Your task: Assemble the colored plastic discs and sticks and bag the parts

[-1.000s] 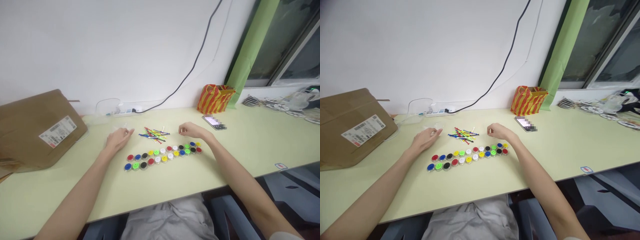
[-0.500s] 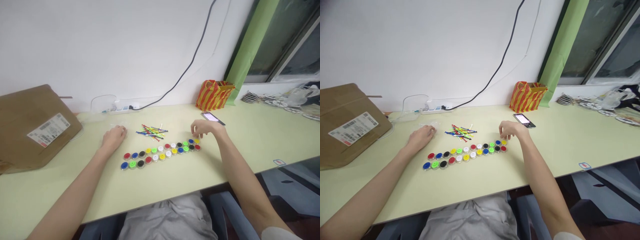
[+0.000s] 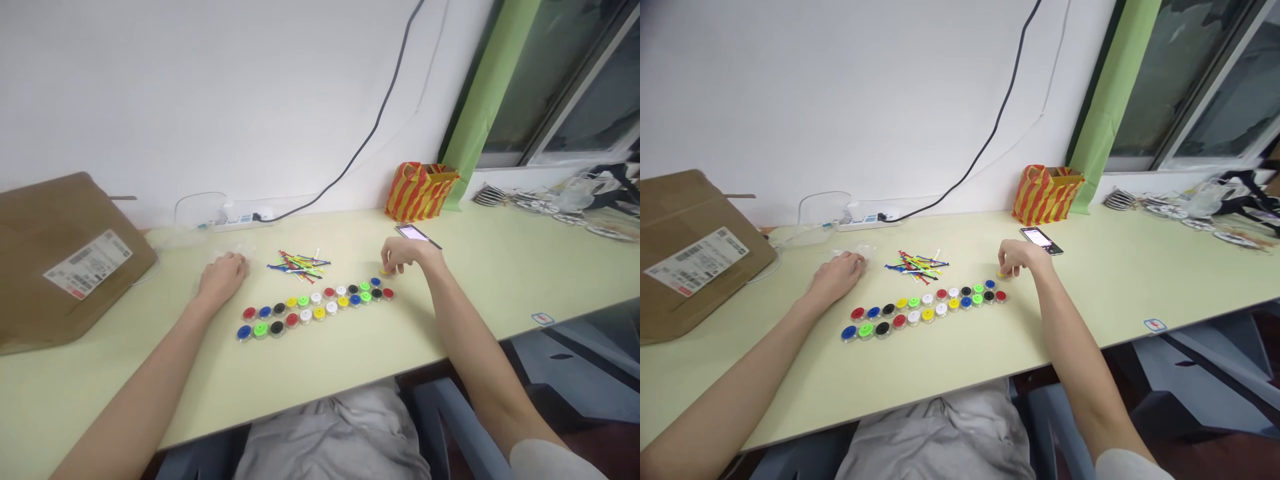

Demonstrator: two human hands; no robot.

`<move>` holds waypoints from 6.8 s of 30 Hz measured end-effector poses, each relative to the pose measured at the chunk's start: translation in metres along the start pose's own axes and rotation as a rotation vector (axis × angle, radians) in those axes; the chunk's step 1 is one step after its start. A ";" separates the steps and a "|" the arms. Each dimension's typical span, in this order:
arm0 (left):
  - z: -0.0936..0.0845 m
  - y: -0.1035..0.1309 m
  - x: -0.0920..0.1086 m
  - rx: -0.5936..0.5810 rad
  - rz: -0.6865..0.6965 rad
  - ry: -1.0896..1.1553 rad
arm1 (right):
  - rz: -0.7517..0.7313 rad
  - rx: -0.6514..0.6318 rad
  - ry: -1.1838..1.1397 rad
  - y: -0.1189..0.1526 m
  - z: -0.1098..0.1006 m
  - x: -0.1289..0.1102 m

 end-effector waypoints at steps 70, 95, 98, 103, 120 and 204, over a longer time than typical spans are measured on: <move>-0.046 0.042 0.099 0.337 0.494 0.422 | -0.399 0.569 0.292 -0.030 0.047 -0.124; -0.047 0.043 0.104 0.301 0.595 0.480 | -0.352 0.654 0.304 -0.038 0.042 -0.124; -0.044 0.041 0.103 0.306 0.586 0.440 | -0.385 0.655 0.292 -0.035 0.042 -0.128; -0.043 0.039 0.100 0.299 0.540 0.412 | -0.447 0.616 0.295 -0.037 0.045 -0.138; -0.048 0.046 0.108 0.289 0.587 0.403 | -0.473 0.702 0.194 -0.033 0.045 -0.146; -0.081 0.082 0.135 0.490 0.759 0.698 | -1.108 0.064 -0.978 -0.005 0.062 -0.167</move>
Point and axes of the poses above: each hand's wrist, its own y-axis away from the middle knuckle, its own z-axis out of the palm, x = y × z, the point moved 6 cm from there along -y, towards the middle knuckle, and after that the axes turned 7 degrees about -x, right-handed, at the moved point
